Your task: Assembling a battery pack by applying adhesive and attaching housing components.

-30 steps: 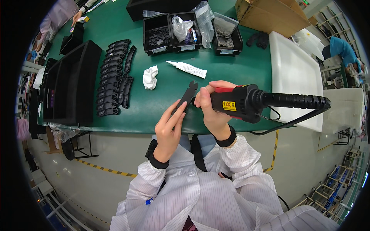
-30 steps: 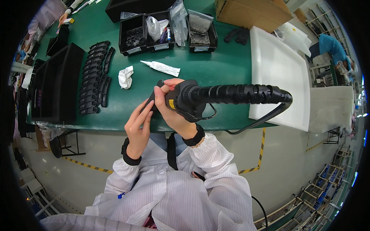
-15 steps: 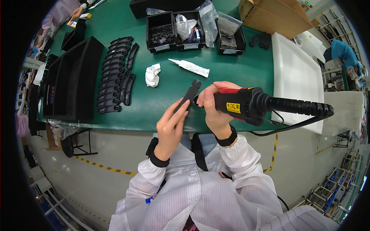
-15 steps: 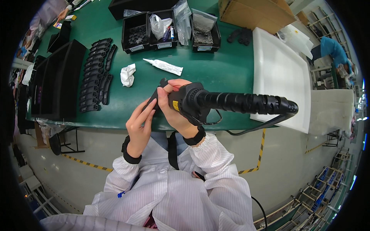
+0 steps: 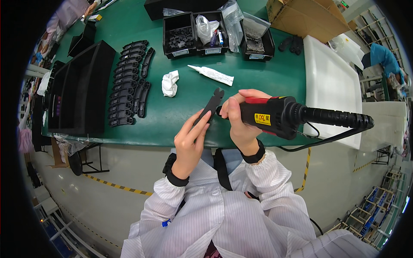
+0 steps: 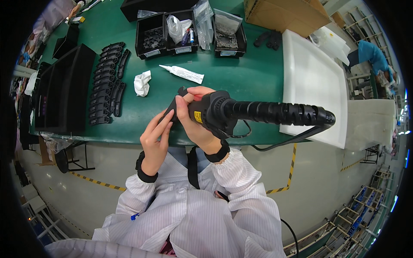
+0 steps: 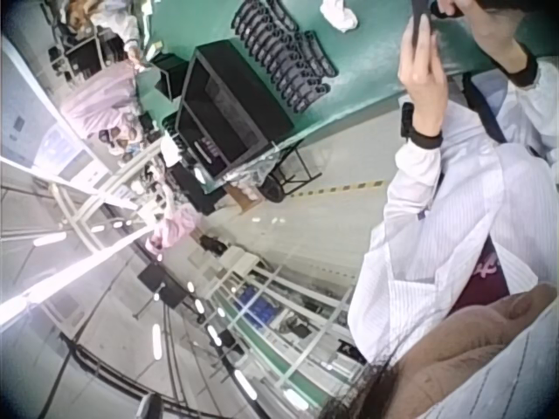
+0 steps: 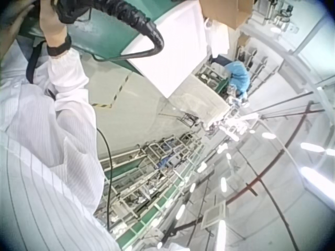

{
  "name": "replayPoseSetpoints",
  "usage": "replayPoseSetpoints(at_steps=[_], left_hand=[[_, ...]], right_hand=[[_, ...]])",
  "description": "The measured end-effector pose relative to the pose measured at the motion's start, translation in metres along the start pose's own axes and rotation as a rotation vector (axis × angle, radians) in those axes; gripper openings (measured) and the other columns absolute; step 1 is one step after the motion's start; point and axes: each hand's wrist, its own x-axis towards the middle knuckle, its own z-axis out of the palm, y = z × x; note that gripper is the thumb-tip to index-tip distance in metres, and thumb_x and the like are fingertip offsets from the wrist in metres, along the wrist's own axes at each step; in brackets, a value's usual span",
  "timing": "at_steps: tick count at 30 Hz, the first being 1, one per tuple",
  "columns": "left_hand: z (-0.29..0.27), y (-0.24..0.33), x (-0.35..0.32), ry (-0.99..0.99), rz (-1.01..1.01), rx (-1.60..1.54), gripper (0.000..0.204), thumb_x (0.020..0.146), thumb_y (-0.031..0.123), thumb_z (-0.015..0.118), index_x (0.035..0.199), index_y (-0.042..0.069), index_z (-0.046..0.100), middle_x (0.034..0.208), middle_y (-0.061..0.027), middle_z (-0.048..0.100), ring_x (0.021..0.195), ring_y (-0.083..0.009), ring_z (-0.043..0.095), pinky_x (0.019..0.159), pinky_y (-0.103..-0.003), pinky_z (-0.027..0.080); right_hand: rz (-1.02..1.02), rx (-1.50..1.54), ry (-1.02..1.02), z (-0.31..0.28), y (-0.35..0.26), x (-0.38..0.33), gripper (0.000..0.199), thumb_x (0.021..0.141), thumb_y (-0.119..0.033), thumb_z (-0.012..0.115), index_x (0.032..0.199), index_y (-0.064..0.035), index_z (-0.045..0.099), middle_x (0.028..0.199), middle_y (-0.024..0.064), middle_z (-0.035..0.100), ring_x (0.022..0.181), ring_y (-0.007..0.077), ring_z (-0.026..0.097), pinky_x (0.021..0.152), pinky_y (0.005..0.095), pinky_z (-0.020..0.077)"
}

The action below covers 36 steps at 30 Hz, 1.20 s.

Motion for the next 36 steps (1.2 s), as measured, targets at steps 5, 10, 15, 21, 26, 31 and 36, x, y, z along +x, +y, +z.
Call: replayPoseSetpoints(at_steps=[5, 10, 15, 21, 26, 31, 36], left_hand=[[0.0012, 0.0001, 0.0001, -0.003, 0.005, -0.015, 0.032, 0.087, -0.004, 0.065, 0.117, 0.006, 0.071, 0.114, -0.0166, 0.067, 0.094, -0.0262, 0.069, 0.077, -0.031, 0.055], [0.003, -0.0046, -0.0002, 0.025, 0.064, 0.008, 0.034, 0.085, -0.002, 0.067, 0.117, 0.008, 0.07, 0.115, -0.0151, 0.067, 0.084, -0.0256, 0.069, 0.071, -0.032, 0.055], [0.0033, -0.005, -0.0003, 0.026, 0.064, 0.016, 0.034, 0.085, -0.002, 0.067, 0.118, 0.008, 0.07, 0.115, -0.0151, 0.067, 0.084, -0.0254, 0.069, 0.07, -0.032, 0.055], [0.0035, -0.0041, 0.0002, 0.028, 0.07, 0.025, 0.035, 0.085, -0.002, 0.067, 0.118, 0.008, 0.07, 0.115, -0.0146, 0.067, 0.084, -0.0255, 0.069, 0.07, -0.032, 0.055], [0.0035, -0.0055, -0.0004, 0.041, 0.092, 0.032, 0.034, 0.085, -0.002, 0.067, 0.118, 0.008, 0.07, 0.114, -0.0145, 0.067, 0.085, -0.0257, 0.069, 0.07, -0.032, 0.055], [0.0007, 0.0009, -0.0002, -0.002, -0.01, -0.005, 0.032, 0.087, -0.003, 0.065, 0.116, 0.006, 0.071, 0.114, -0.0165, 0.068, 0.096, -0.0266, 0.069, 0.079, -0.032, 0.055], [0.0011, 0.0015, -0.0001, 0.0, -0.019, -0.024, 0.031, 0.087, -0.003, 0.065, 0.116, 0.006, 0.071, 0.115, -0.0168, 0.067, 0.096, -0.0267, 0.069, 0.08, -0.032, 0.055]], right_hand=[[0.111, 0.107, 0.112, 0.0024, -0.0003, -0.0048, 0.033, 0.085, 0.003, 0.072, 0.111, 0.0009, 0.052, 0.073, 0.0009, 0.063, 0.064, 0.0047, 0.056, 0.06, 0.0212, 0.0465], [0.13, 0.107, 0.084, 0.0007, -0.0027, -0.0041, 0.032, 0.083, 0.002, 0.073, 0.108, 0.0015, 0.053, 0.072, 0.0009, 0.064, 0.064, 0.0046, 0.056, 0.06, 0.0208, 0.0465], [0.16, 0.108, 0.093, 0.0013, -0.0053, -0.0042, 0.03, 0.083, 0.002, 0.073, 0.107, 0.0018, 0.054, 0.072, 0.0006, 0.064, 0.064, 0.0047, 0.056, 0.061, 0.021, 0.0468], [0.178, 0.112, 0.044, -0.0022, -0.0041, -0.0054, 0.031, 0.084, 0.002, 0.072, 0.108, 0.0021, 0.053, 0.072, 0.0014, 0.064, 0.064, 0.0051, 0.057, 0.063, 0.0218, 0.0477], [0.147, 0.139, 0.093, 0.0001, -0.0019, -0.0069, 0.031, 0.084, 0.001, 0.073, 0.108, 0.0018, 0.053, 0.073, 0.0015, 0.064, 0.064, 0.0053, 0.058, 0.061, 0.0216, 0.0472], [0.13, 0.073, 0.096, 0.0006, 0.0024, -0.0059, 0.03, 0.084, 0.001, 0.073, 0.106, 0.0001, 0.052, 0.073, 0.0012, 0.063, 0.064, 0.0055, 0.058, 0.061, 0.0213, 0.0471], [0.168, 0.142, 0.16, 0.0045, 0.0021, -0.0048, 0.027, 0.085, 0.001, 0.072, 0.102, -0.0021, 0.051, 0.072, 0.0006, 0.061, 0.064, 0.0054, 0.057, 0.061, 0.0219, 0.0471]])
